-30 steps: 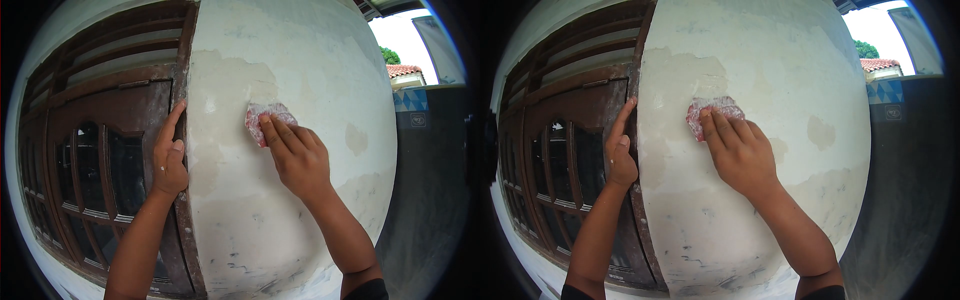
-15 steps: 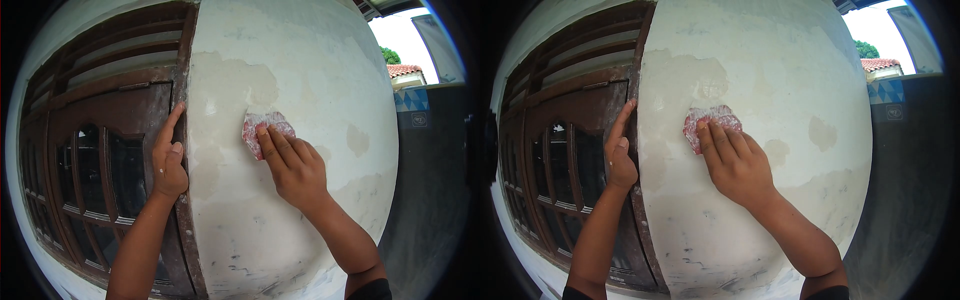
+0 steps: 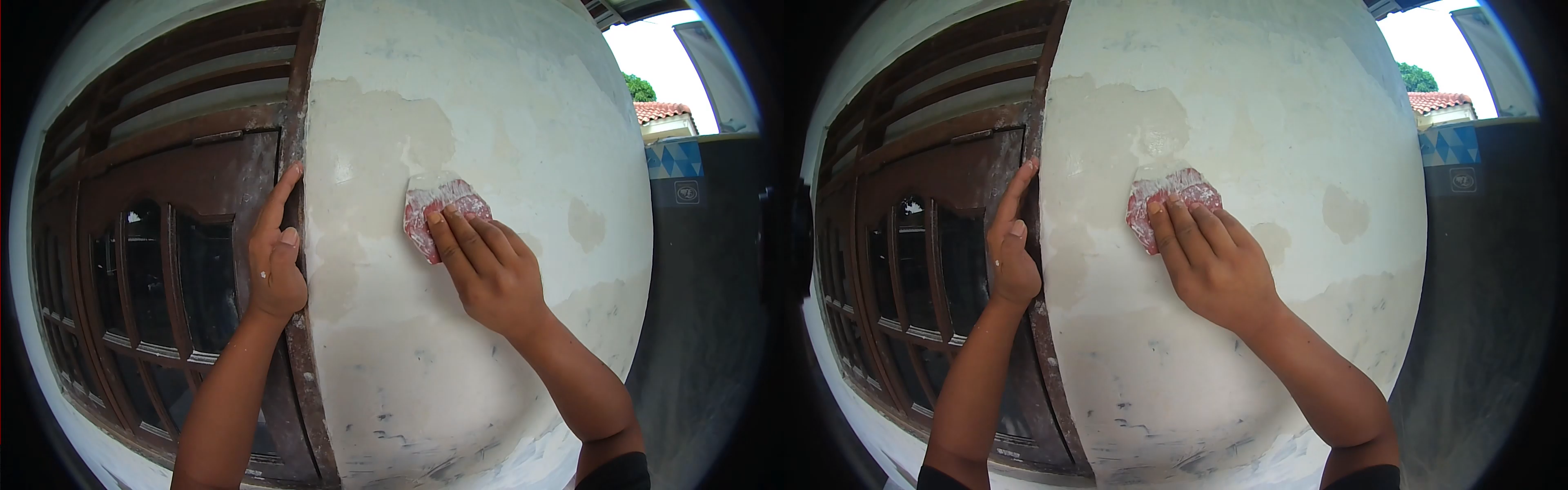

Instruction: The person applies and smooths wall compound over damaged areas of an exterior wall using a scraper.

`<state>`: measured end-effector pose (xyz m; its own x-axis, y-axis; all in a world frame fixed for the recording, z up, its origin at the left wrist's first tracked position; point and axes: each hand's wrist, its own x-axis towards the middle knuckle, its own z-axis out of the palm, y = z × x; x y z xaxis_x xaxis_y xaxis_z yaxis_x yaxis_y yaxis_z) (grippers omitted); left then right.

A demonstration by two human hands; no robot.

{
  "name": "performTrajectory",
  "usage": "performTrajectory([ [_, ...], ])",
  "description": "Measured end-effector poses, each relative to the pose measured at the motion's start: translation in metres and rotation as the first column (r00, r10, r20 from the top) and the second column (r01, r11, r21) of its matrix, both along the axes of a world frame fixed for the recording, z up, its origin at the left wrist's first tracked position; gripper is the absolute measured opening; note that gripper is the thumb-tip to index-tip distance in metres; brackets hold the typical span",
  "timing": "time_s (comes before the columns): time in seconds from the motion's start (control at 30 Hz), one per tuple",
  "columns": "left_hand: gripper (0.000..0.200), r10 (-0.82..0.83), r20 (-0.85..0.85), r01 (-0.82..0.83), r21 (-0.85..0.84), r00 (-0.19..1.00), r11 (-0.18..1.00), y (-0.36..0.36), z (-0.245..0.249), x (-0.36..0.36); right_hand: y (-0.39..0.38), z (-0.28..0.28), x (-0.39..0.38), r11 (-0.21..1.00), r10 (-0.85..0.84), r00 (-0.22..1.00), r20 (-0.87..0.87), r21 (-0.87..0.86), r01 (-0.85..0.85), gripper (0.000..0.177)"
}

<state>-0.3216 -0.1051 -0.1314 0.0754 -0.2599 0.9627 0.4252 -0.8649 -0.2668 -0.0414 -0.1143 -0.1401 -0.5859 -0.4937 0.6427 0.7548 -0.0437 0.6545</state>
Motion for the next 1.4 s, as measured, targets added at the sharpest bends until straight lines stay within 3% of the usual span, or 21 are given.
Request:
performTrajectory([
  [0.17,0.065,0.006,-0.009,-0.005,0.014,1.000,1.000,0.003,0.002,0.001,0.004,0.047,-0.002,0.998,0.052,0.995,-0.083,0.049,-0.048,0.040],
  [0.3,0.064,-0.004,-0.012,0.005,0.018,1.000,1.000,0.002,0.002,0.001,0.021,0.034,-0.009,0.999,-0.009,1.000,-0.020,0.035,0.010,0.041],
  [0.4,0.063,0.001,-0.009,-0.001,0.021,1.000,1.000,0.003,0.001,0.000,0.016,-0.002,-0.009,0.999,0.027,0.999,0.016,-0.017,-0.027,0.041],
  [0.5,0.063,-0.007,-0.004,0.008,0.020,1.000,1.000,0.003,0.001,0.001,0.008,-0.005,-0.005,0.998,0.057,0.998,-0.011,-0.004,-0.058,0.039],
  [0.67,0.064,-0.030,-0.006,0.030,0.008,1.000,1.000,0.003,0.001,0.002,0.015,0.050,-0.001,0.996,0.070,0.992,-0.108,0.062,-0.063,0.040],
  [0.93,0.063,-0.010,-0.010,0.011,0.027,1.000,1.000,0.002,0.001,0.003,0.017,-0.015,0.000,0.999,0.032,0.998,-0.050,-0.006,-0.032,0.038],
  [1.1,0.064,-0.006,-0.009,0.006,0.018,1.000,1.000,0.004,0.001,0.001,0.008,0.033,0.001,0.993,0.087,0.989,-0.121,0.089,-0.077,0.038],
  [1.23,0.065,-0.020,0.002,0.020,0.014,1.000,1.000,0.004,0.001,0.002,0.019,0.047,-0.002,0.999,0.048,0.990,-0.132,0.000,-0.048,0.039],
  [1.4,0.065,-0.008,0.014,0.008,0.019,1.000,1.000,0.005,0.000,0.002,0.017,-0.011,-0.006,0.996,0.091,0.995,-0.033,-0.020,-0.092,0.037],
])
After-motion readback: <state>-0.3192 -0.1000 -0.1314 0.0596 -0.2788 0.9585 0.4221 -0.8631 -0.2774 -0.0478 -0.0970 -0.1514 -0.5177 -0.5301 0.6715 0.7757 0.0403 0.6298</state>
